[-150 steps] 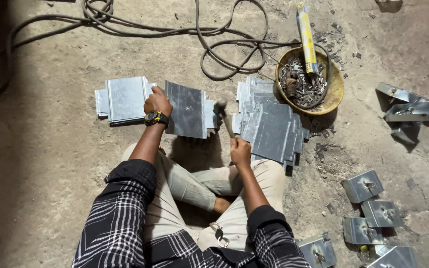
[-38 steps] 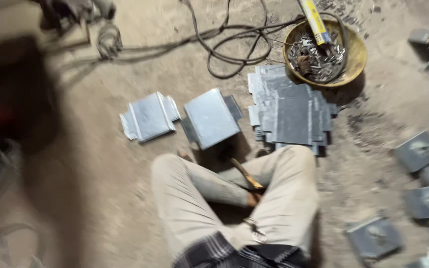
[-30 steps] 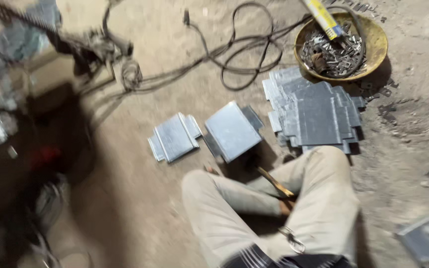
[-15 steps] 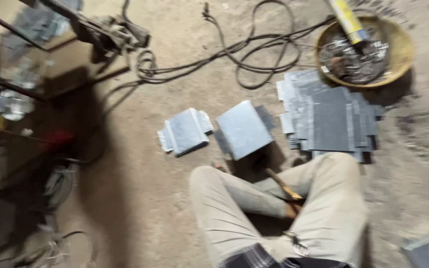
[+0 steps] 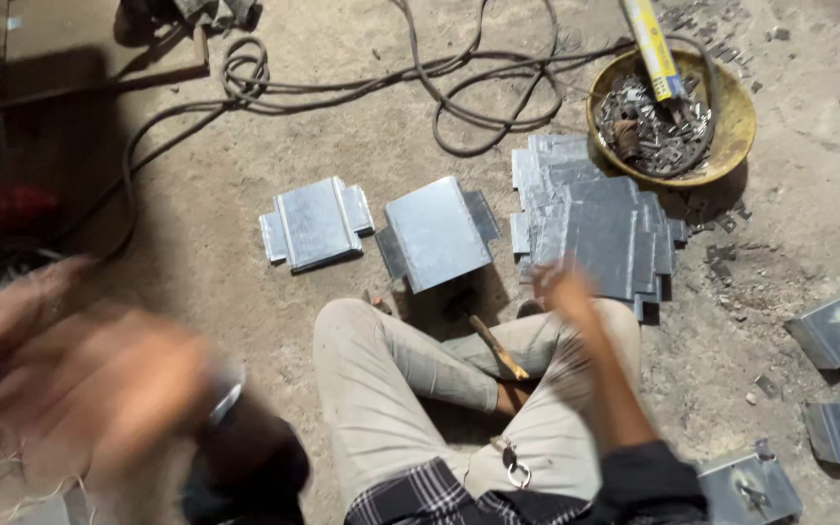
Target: The person sits on the floor and uses a hammer to repeatedly strike a stack of rectangular metal sheets. They hold the sheets with one hand while striking them with the other, occasionally repositioning the stack.
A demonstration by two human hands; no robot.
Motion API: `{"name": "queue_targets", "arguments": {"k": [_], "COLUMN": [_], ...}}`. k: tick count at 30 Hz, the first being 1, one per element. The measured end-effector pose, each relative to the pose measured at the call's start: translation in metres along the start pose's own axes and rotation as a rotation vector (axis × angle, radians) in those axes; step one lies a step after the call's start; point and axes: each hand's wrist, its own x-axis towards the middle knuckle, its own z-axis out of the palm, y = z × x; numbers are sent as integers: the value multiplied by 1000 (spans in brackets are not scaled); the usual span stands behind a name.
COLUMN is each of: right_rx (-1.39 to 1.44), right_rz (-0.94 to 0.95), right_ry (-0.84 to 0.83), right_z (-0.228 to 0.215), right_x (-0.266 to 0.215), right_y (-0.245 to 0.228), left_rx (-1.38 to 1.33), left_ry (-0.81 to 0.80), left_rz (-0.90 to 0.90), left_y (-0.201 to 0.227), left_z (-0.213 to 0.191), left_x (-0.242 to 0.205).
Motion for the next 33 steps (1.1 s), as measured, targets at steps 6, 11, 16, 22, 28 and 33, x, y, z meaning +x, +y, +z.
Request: {"name": "queue_targets", "arguments": {"k": [6,11,16,22,28,33], "right_rx": [-718,-311,45,383,844,813], "right_rz": [-127,-162,235,306,0,-353], "right_ry": [-54,63,-171,-101,263,545], "right_z": [173,160,129,109,48,-24], "right_x": [-25,-15,-5,-16,-53,-67], "right_y": [3,-3,27,56,15,-46], "left_rx": [867,831,589,380,404,538], "left_ry": [-124,-205,-208,-256,-366,-367], "left_rz": [133,-506,-528,-562,-488,-522], "left_y": [-232,-355,-381,-369,-356,-349], "left_z": [110,106,106,107,101,97], "left_x": [-51,-87,-84,-78,-83,-99]}}
